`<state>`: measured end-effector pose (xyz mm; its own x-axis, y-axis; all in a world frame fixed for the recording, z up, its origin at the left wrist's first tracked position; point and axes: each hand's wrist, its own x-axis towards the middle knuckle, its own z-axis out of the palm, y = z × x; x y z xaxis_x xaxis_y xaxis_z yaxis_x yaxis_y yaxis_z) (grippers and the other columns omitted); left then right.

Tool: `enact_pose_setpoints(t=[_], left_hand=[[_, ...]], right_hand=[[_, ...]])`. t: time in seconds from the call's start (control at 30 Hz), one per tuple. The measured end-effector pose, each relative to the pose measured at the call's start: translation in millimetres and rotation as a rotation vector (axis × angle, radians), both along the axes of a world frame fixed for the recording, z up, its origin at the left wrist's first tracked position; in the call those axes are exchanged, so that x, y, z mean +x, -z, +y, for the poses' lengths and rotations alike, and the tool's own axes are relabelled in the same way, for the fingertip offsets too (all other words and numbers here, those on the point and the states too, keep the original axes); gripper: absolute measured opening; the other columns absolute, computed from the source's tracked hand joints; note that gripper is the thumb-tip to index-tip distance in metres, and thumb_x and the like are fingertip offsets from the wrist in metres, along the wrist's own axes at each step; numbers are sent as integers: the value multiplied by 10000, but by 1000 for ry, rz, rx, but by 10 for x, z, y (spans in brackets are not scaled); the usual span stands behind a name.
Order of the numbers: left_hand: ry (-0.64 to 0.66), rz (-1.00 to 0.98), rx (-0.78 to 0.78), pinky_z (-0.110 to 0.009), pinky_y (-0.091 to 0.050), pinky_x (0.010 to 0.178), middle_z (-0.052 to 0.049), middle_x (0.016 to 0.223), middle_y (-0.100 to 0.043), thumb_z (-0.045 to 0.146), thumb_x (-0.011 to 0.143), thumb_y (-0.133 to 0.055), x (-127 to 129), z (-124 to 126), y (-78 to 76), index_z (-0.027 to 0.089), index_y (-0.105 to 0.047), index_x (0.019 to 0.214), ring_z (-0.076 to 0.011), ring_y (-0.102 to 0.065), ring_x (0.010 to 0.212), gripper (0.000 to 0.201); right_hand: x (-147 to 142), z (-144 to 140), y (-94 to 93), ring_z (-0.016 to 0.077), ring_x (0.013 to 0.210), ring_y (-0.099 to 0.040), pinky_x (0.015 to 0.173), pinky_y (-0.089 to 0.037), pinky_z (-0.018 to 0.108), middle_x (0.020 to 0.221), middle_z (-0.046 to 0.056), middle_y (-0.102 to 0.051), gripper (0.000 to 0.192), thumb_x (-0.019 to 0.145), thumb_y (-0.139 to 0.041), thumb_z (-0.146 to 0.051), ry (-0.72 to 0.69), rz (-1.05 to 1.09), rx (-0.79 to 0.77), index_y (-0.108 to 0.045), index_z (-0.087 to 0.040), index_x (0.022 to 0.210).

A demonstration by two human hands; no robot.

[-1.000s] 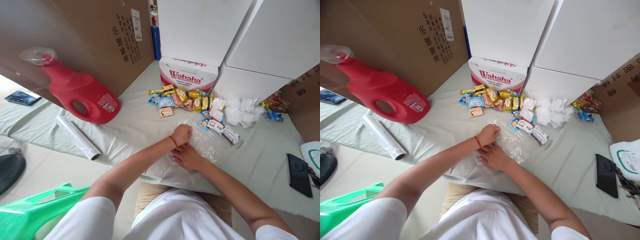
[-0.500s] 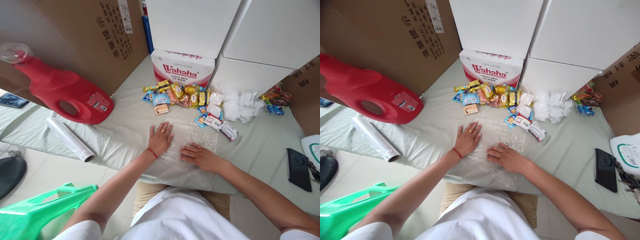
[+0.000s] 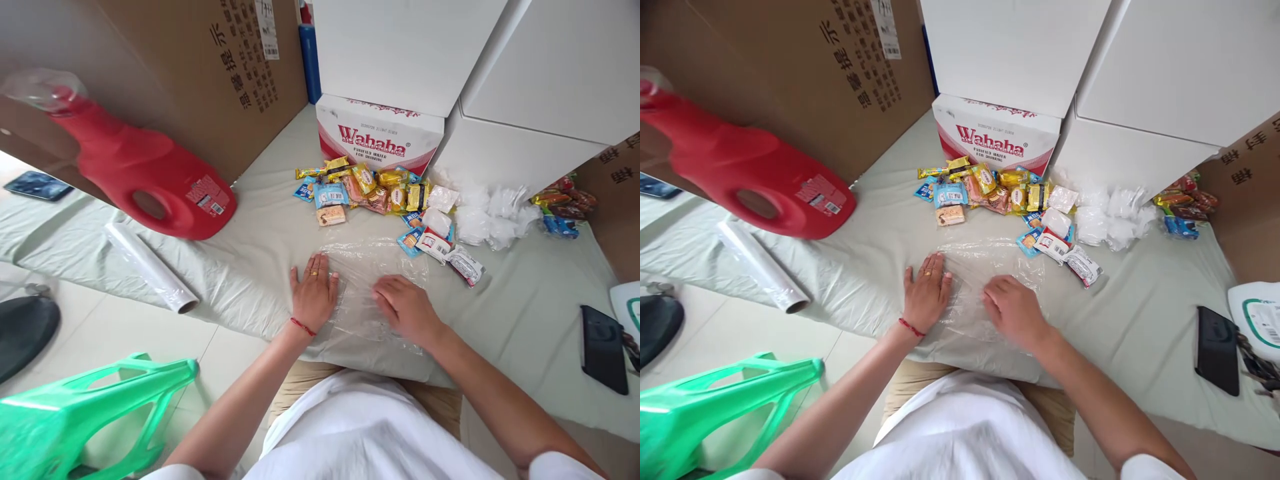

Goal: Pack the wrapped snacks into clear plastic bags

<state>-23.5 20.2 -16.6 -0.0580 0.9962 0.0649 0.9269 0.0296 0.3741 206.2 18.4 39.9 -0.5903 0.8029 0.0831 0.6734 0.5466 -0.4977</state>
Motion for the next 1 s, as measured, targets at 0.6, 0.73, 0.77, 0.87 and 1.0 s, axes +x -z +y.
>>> enact_pose_setpoints(t=[0.6,0.73,0.77,0.87,1.0], left_hand=[[298,62,29,-599,-225,1292,-119,1692,-398,405,1077,-296,-6,497,59,218,-498,1562,-294,-346,1580,558],[299,66,43,-604,-210,1298,-112,1702,-380,418,1081,-272,-58,470,112,221,-471,1581,-293,-330,1589,574],[298,64,37,-608,-214,1295,-112,1701,-381,416,1080,-272,-59,463,100,221,-468,1583,-296,-332,1588,573],[307,60,19,-614,-225,1290,-116,1690,-403,421,1082,-268,-55,460,56,220,-476,1575,-301,-342,1583,572],[311,60,10,-603,-225,1295,-110,1690,-404,415,1082,-277,-64,472,31,207,-487,1563,-285,-329,1590,564]], right_hand=[[-461,-379,272,231,1445,-517,1282,-320,483,1522,89,-609,421,1064,-526,-425,-385,-3,-172,-651,-211,1405],[-434,327,25,222,1191,-663,1055,-529,385,1301,107,-728,383,1077,-435,-297,-127,23,-101,-684,-185,1345],[-496,585,-5,251,1209,-641,1069,-513,420,1310,122,-717,392,1063,-429,-259,-67,-26,-17,-684,-180,1350],[-804,1351,17,305,1387,-492,1174,-418,469,1515,160,-572,502,988,-491,-149,16,-173,174,-584,-139,1480],[-1179,1964,145,345,1411,-464,1196,-382,485,1542,188,-541,570,959,-547,-138,-25,-304,176,-524,-83,1526]])
